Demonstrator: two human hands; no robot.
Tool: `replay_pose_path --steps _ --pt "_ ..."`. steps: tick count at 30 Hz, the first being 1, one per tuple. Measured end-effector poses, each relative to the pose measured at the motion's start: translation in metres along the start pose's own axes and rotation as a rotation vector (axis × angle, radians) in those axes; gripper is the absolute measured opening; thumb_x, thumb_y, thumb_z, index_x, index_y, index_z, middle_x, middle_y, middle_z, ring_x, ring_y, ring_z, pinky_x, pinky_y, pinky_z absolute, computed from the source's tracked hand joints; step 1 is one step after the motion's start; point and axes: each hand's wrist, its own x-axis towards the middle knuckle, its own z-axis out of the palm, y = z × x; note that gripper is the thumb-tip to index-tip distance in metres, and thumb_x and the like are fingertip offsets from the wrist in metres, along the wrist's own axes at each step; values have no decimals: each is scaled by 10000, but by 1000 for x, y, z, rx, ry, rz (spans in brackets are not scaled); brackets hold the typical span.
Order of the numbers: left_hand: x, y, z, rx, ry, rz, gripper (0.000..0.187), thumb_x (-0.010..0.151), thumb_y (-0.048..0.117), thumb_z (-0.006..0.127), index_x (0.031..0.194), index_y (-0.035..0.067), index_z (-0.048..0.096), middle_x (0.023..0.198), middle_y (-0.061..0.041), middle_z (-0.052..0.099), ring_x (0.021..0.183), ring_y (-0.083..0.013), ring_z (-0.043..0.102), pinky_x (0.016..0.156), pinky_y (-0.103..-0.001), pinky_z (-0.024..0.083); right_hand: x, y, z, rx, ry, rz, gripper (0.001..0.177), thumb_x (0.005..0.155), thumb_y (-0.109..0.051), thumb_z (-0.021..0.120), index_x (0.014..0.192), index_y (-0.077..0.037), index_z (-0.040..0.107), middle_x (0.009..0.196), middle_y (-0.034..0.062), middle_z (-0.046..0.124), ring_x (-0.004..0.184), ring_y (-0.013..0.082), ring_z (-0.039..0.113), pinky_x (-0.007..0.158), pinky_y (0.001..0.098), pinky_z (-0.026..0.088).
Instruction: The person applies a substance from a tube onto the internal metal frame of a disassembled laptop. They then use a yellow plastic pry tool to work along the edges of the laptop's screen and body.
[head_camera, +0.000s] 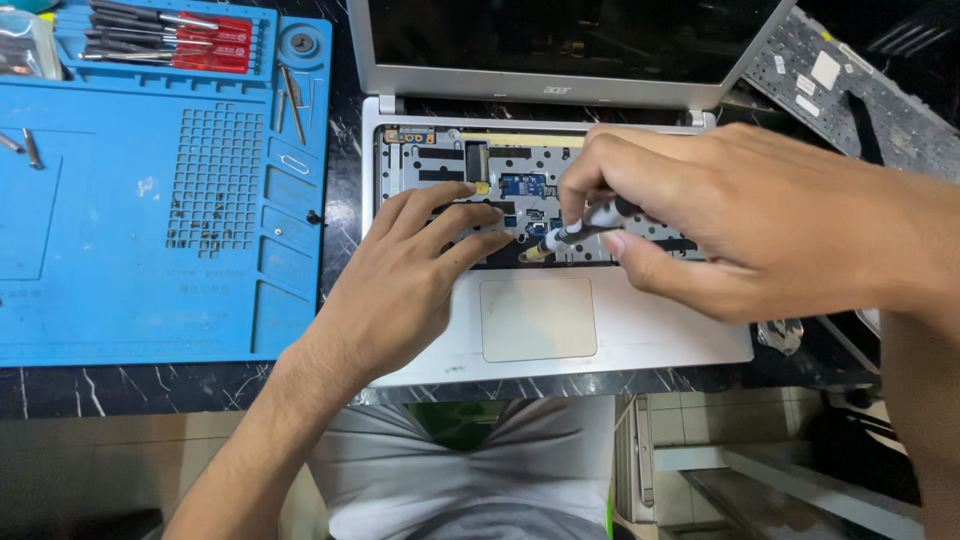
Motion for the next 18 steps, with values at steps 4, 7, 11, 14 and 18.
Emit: replay_pose_path --steps 4,7,11,14,18 --pt "-1 0 1 16 -11 1 609 752 -143 508 1313 56 632 1326 -116 625 1321 -379 503 1056 -518 422 7 -2 6 -246 268 37 235 1075 -401 552 1065 -194 664 347 -10 446 307 213 457 411 372 361" --pt "-2 -1 1 30 -1 5 640 734 -165 499 1324 47 630 1314 -129 628 1330 -384 497 1057 -523 422 7 0 -1 -67 -84 285 295 1040 -399 448 1317 -304 479 480 -8 589 362 197 462 477 366 402" --pt "-1 -1 2 27 10 12 566 798 -124 508 1318 55 642 1317 -123 639 1318 -368 504 1067 -506 420 8 6 5 -63 112 159 326 896 -376 662 1159 -213 562 662 -36 548 375 182 468 487 369 409" --pt "-2 0 1 24 4 7 589 779 -139 506 1320 51 636 1308 -123 636 1320 -368 505 1064 -506 423 3 10 7 -111 130 85 262 967 -437 631 1125 -228 615 456 -22 535 366 169 478 456 351 386" --pt "-1 1 0 19 10 -1 587 773 -145 491 1305 53 639 1301 -116 640 1322 -371 503 1051 -512 429 -8 -2 11 -129 152 -88 381 889 -267 615 1231 -133 511 1045 9 602 341 214 451 388 387 409"
